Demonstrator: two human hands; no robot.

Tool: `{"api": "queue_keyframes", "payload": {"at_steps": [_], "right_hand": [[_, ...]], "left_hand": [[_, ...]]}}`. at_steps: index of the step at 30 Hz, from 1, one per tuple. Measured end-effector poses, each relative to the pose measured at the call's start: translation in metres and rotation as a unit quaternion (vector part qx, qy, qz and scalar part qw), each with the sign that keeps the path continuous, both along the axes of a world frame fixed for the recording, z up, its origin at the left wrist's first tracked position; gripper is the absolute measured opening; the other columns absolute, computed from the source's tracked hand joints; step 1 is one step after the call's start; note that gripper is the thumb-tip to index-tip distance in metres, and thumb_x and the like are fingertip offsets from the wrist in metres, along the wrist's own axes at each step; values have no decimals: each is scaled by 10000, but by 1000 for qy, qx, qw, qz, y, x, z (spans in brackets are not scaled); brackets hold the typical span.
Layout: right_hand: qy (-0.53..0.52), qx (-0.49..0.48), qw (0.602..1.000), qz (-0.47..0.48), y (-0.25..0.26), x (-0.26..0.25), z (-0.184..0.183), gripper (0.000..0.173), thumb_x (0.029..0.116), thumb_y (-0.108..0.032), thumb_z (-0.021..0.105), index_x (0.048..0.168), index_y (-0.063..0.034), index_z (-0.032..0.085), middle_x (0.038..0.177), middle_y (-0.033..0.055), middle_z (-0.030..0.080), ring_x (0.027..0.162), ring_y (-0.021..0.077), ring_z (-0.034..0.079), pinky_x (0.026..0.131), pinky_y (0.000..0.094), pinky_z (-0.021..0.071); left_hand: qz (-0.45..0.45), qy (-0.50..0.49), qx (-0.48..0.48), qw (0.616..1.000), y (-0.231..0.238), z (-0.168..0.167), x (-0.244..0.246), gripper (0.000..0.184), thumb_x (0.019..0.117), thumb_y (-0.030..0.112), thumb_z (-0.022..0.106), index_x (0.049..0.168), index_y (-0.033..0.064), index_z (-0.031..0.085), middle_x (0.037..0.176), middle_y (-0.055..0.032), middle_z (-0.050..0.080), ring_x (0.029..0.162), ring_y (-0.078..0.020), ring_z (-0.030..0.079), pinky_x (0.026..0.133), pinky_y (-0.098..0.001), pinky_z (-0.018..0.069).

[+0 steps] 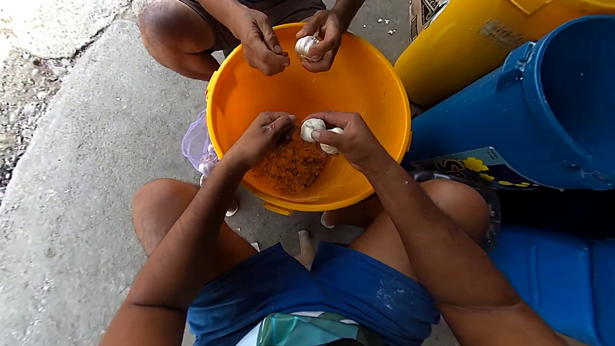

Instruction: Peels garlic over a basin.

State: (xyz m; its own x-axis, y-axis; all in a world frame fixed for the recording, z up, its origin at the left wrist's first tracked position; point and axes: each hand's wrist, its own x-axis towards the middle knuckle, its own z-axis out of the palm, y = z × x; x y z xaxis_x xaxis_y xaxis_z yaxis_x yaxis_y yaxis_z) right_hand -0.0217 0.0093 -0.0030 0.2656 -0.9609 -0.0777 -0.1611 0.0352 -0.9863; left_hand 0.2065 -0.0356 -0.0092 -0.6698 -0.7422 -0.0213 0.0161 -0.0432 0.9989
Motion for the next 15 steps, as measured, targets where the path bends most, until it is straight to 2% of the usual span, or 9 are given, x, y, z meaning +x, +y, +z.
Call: {"api": "queue_keyframes", "payload": {"at_steps": [1, 2, 3, 4, 5, 7, 9, 12, 15], "right_hand": [[-79, 35, 996, 4, -2, -4, -1, 417, 949, -285, 651, 1252, 1, 664, 989, 122, 720, 625, 131, 628, 522, 260, 537], [-134, 56, 989, 12, -2, -8, -1, 464, 961, -333, 632, 1275, 8, 643, 1006, 135, 715, 616, 126, 618, 513, 250, 525], [-171, 66, 983, 24, -1, -11, 0, 499, 973, -376, 618, 1296, 4, 625, 1023, 141, 708, 613, 121, 614, 511, 243, 522], [-197, 73, 977, 34, 0, -12, 1, 514, 976, -408, 612, 1303, -11, 623, 1021, 143, 705, 597, 115, 608, 500, 237, 518], [-210, 78, 974, 39, 3, -11, 2, 501, 976, -427, 609, 1289, -37, 636, 995, 130, 697, 585, 110, 596, 489, 233, 512], [-235, 80, 967, 50, 7, -6, 2, 439, 982, -455, 611, 1200, -78, 663, 902, 83, 669, 568, 98, 580, 477, 229, 505], [-255, 82, 961, 64, 8, -4, 1, 412, 991, -456, 602, 1165, -87, 663, 896, 74, 667, 577, 91, 585, 478, 221, 507], [-282, 76, 953, 82, 9, -3, 1, 406, 988, -445, 610, 1153, -78, 665, 873, 70, 660, 582, 89, 586, 491, 218, 505], [-296, 69, 947, 103, 8, -3, 1, 405, 991, -448, 617, 1129, -73, 677, 855, 68, 662, 581, 92, 593, 496, 223, 513]], "left_hand": [[26, 8, -34, 999, -2, 0, 3, 306, 1090, 205, 427, 846, 100, 580, 699, 23, 536, 591, -68, 492, 539, -217, 412], [38, 12, -64, 997, -2, -1, 4, 166, 1068, 200, 498, 1028, 89, 615, 854, 3, 598, 715, -89, 567, 628, -239, 491], [37, 13, -84, 996, 0, -1, 3, 230, 1033, 187, 559, 1230, 83, 616, 1073, -27, 640, 893, -124, 626, 751, -276, 546], [24, 15, -92, 995, 3, 0, -1, 386, 1012, 175, 602, 1387, 91, 572, 1297, -60, 609, 1091, -172, 633, 897, -326, 569], [9, 29, -89, 996, 6, 1, -6, 475, 1007, 154, 613, 1469, 92, 525, 1433, -85, 546, 1214, -207, 608, 992, -367, 559], [-20, 112, -50, 992, 14, -5, -19, 478, 1043, 90, 527, 1509, 17, 451, 1467, -151, 529, 1234, -245, 615, 1035, -403, 548], [-22, 198, -1, 980, 23, -10, -29, 438, 1059, 77, 454, 1485, -23, 428, 1369, -206, 567, 1109, -263, 655, 946, -416, 580], [32, 210, 30, 977, 42, -1, -32, 401, 1039, 58, 465, 1438, 43, 498, 1369, -142, 568, 1041, -205, 668, 886, -363, 594], [62, 203, -7, 977, 46, 2, -33, 377, 1023, 45, 506, 1398, 29, 539, 1429, -112, 534, 1153, -195, 624, 959, -359, 559]]}}
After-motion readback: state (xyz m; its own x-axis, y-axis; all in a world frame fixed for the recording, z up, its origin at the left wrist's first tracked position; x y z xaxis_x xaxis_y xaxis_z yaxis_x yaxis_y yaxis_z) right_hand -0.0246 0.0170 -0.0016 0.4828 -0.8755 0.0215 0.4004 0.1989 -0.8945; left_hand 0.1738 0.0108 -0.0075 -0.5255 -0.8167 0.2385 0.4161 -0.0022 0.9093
